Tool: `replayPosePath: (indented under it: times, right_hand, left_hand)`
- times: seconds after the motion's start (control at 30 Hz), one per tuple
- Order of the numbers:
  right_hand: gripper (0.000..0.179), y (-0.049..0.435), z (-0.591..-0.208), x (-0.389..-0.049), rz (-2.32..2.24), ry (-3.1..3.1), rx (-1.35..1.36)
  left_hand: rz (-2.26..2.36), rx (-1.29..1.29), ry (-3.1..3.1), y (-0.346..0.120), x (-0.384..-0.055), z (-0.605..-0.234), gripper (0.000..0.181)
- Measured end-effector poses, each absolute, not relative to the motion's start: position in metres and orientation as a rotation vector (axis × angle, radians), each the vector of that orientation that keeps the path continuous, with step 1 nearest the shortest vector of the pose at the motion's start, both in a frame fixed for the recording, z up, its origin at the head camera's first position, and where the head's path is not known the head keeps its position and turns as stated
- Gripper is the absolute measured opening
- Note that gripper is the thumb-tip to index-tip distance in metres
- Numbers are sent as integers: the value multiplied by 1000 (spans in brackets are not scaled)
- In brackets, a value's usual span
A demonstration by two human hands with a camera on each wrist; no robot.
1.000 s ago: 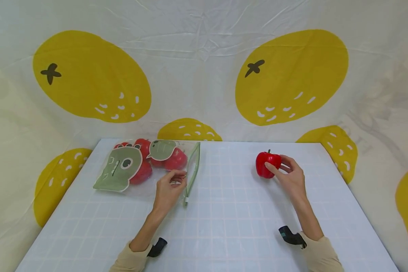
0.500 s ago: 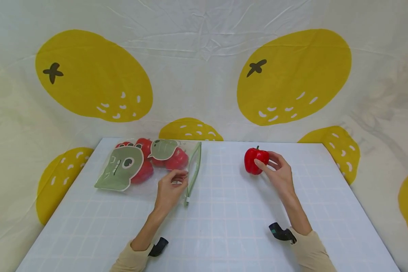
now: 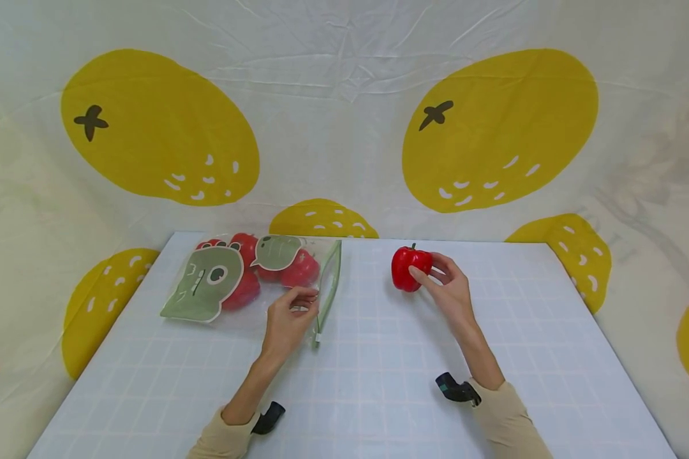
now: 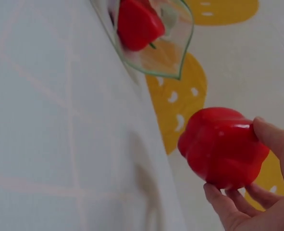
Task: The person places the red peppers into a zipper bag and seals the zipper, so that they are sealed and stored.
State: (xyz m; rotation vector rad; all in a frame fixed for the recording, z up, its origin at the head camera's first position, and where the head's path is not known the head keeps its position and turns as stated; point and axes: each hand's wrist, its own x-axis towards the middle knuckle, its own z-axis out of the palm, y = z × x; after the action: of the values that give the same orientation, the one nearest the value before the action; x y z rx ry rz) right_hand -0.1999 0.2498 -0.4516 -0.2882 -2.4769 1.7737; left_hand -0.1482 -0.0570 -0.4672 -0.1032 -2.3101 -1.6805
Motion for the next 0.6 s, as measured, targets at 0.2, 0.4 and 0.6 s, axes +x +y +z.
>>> replayPosePath:
  times: [0.2,0.4,0.6]
  right_hand:
    - [78,235,-456,-207,1814,-2479,-267]
    - [78,220,-459,-212,1855,-2482,-216]
    - [77,206,-464,-216,1909,-2482,-145]
  left_hand:
    - [-1694,-101,-2305,-57,-149,-468,17]
    - [-1697,-109,-2288,-57,-148,-468,17]
    - [-1698,-93,-2281,-57,-148,-467,16]
